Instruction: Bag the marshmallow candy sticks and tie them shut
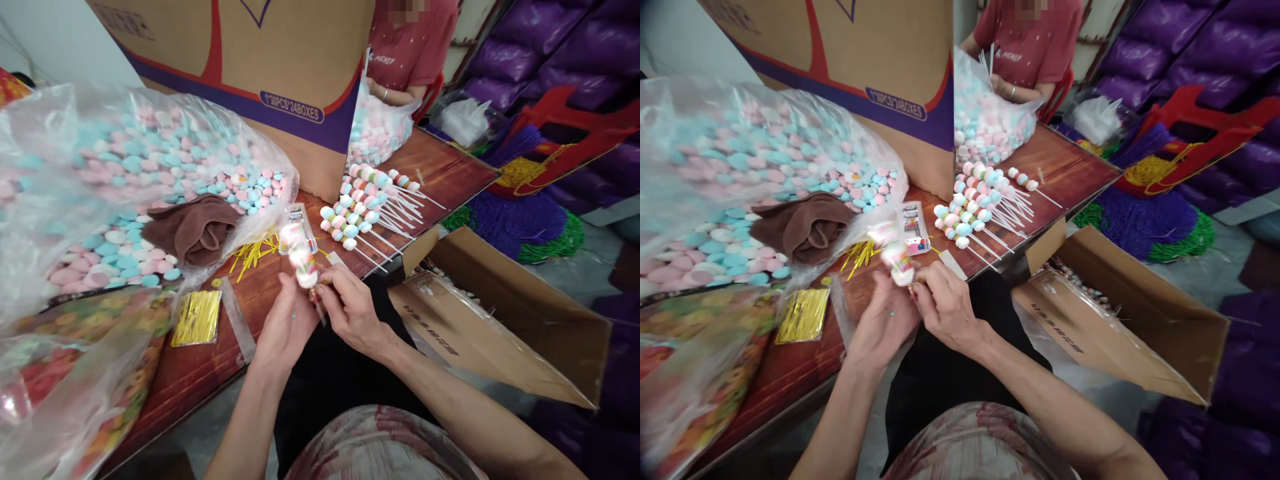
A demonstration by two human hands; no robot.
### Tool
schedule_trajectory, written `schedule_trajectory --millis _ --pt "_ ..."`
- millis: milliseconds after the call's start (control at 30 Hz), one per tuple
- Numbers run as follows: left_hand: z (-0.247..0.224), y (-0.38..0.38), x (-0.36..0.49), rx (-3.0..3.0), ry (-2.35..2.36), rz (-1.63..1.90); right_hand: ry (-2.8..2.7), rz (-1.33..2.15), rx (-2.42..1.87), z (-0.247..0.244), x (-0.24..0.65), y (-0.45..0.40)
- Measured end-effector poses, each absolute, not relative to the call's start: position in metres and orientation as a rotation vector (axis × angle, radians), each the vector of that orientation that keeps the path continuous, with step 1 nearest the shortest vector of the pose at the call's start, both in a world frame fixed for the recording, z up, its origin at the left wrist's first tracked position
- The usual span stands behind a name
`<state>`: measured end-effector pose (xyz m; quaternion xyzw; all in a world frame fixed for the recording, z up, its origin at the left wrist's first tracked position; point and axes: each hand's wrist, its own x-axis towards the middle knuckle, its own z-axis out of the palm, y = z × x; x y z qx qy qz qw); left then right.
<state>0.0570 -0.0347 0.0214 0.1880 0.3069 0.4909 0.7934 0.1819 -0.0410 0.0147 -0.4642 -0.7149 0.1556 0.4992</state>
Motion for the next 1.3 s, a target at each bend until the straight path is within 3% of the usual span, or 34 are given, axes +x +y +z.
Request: schedule_trajectory --millis 133,300,567,700,800,1000,1200,1300 --pt "0.027 -0.04 0.053 0.819 0.892 1.228 -1.6 0.563 -1.125 0.033 0.186 -0.046" --pt "0.018 -0.045 0.056 0.883 1.086 1.114 -1.542 0.595 -1.071 0.045 0.187 -0.055" --pt "0.019 -0.045 0.085 0.968 1.026 1.132 -1.135 1.216 -1.245 0.023 0.201 -0.089" --pt "0.017 -0.012 0.085 1.562 0.968 0.942 -0.746 1.179 -1.229 0.0 0.227 -0.103" --pt "0.01 0.041 0.067 1.841 1.221 1.042 -0.451 1.04 -1.162 -0.011 0.281 -0.103" --pt "-0.016 0.112 0.041 1.984 1.561 0.888 -0.215 0.796 -1.195 -0.013 0.369 -0.089" --pt "-0.018 0.106 0.042 1.662 1.463 1.075 -0.611 0.643 -1.309 0.004 0.286 -0.075" --pt "-0.006 0.092 0.042 1.558 1.392 1.168 -0.965 0.847 -1.402 0.011 0.236 -0.063"
